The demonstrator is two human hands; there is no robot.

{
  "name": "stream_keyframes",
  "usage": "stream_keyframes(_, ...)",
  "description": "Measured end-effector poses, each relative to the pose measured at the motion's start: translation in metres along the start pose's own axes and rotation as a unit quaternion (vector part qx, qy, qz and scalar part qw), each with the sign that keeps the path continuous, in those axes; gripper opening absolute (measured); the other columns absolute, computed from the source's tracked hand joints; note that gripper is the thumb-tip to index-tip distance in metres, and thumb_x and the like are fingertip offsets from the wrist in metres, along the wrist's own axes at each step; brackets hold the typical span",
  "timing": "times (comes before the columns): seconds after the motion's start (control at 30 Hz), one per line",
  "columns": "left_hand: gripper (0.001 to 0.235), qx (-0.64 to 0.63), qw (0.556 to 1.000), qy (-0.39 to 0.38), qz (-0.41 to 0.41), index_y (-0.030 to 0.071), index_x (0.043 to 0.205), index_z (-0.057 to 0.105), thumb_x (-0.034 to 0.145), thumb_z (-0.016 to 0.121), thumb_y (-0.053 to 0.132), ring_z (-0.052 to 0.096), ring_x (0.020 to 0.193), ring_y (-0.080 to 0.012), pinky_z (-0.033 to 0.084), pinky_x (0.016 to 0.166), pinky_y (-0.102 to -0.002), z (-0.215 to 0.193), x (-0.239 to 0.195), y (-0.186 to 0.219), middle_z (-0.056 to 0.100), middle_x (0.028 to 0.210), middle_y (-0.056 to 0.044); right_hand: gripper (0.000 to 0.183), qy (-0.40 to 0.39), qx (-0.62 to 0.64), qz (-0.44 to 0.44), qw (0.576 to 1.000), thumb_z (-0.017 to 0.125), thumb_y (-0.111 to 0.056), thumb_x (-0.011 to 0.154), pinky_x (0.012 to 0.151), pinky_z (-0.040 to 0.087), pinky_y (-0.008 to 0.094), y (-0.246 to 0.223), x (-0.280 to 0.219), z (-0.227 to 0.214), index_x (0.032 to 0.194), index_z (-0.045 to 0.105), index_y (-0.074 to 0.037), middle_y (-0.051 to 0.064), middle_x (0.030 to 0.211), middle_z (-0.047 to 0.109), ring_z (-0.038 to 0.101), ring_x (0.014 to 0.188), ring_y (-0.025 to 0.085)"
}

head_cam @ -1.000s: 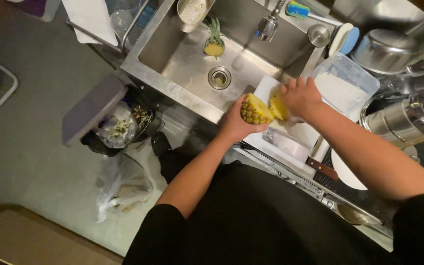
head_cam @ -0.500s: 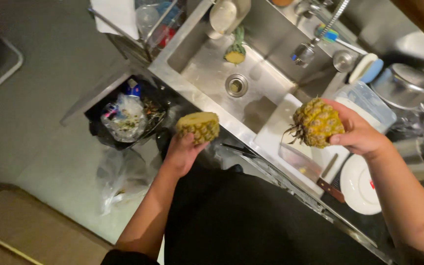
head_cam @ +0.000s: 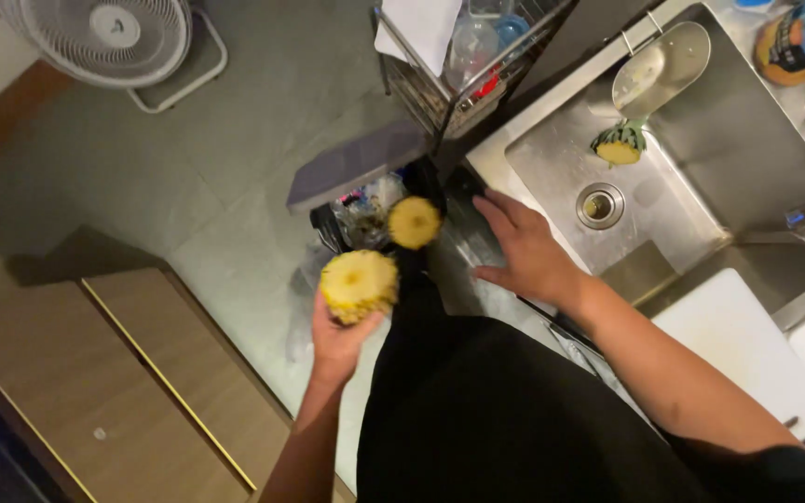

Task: Cutting a whole pineapple into pieces on a cutting board using a knife.

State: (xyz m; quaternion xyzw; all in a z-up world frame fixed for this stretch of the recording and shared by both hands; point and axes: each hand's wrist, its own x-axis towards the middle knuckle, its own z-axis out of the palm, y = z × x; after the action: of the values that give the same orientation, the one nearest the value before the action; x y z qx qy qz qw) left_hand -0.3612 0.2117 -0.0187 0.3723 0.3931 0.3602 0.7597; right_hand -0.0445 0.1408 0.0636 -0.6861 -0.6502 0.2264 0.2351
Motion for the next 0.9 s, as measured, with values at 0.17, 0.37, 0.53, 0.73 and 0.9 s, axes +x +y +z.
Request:
stream_keyframes(0.17,0.099,0.062,0.987,-0.143,0.044,0.000,0.153,0.033,0.071,0.088,-0.001,0.060,0.129,-0.0263,0.052,0.110,-0.043,0.076,0.046,0.042,0.058,0.140,-0.014,0.064,0.039,-0.014,0.098,0.994,0.080,-0.024,0.081,0.103,0.047,0.046,0.015,-0.060,-0.014,0.137,0.057,-0.003,0.021,0.137,0.058,0.058,0.123,0.040)
stream_keyframes(0.37,0.115,0.142,0.940,-0.302,0.075,0.000,0.158,0.029,0.065,0.096,0.006,0.055,0.137,-0.0259,0.048,0.117,-0.043,0.164,0.066,0.030,0.052,0.149,-0.016,0.022,0.191,-0.088,0.366,0.907,0.064,-0.021,0.101,0.102,0.051,0.046,0.074,-0.280,-0.021,0.111,0.071,-0.003,0.018,0.116,0.071,0.066,0.112,0.036)
stream_keyframes(0.53,0.117,0.134,0.907,-0.400,0.002,0.000,0.158,0.029,0.063,0.097,0.010,0.056,0.136,-0.0252,0.048,0.116,-0.041,0.233,0.040,-0.009,0.052,0.147,-0.016,0.033,0.180,-0.207,0.614,0.740,0.065,-0.017,0.095,0.101,0.051,0.050,0.082,-0.459,-0.010,0.125,0.070,-0.006,0.024,0.127,0.068,0.063,0.116,0.043)
stream_keyframes(0.73,0.098,0.085,0.873,-0.442,-0.189,0.000,0.152,0.029,0.071,0.085,0.003,0.059,0.126,-0.0238,0.051,0.108,-0.041,0.289,0.013,-0.092,0.055,0.137,-0.015,0.048,0.042,-0.098,0.683,0.723,0.071,-0.016,0.078,0.100,0.052,0.047,0.065,-0.501,-0.012,0.126,0.067,-0.012,0.015,0.128,0.068,0.066,0.114,0.037)
stream_keyframes(0.9,0.069,0.053,0.811,-0.453,-0.366,-0.003,0.150,0.041,0.089,0.071,0.010,0.059,0.126,-0.0256,0.048,0.110,-0.041,0.317,-0.004,-0.153,0.059,0.137,-0.016,0.044,0.025,-0.115,0.647,0.754,0.073,-0.018,0.077,0.097,0.052,0.046,0.071,-0.511,-0.010,0.119,0.066,-0.012,0.011,0.117,0.068,0.066,0.111,0.034)
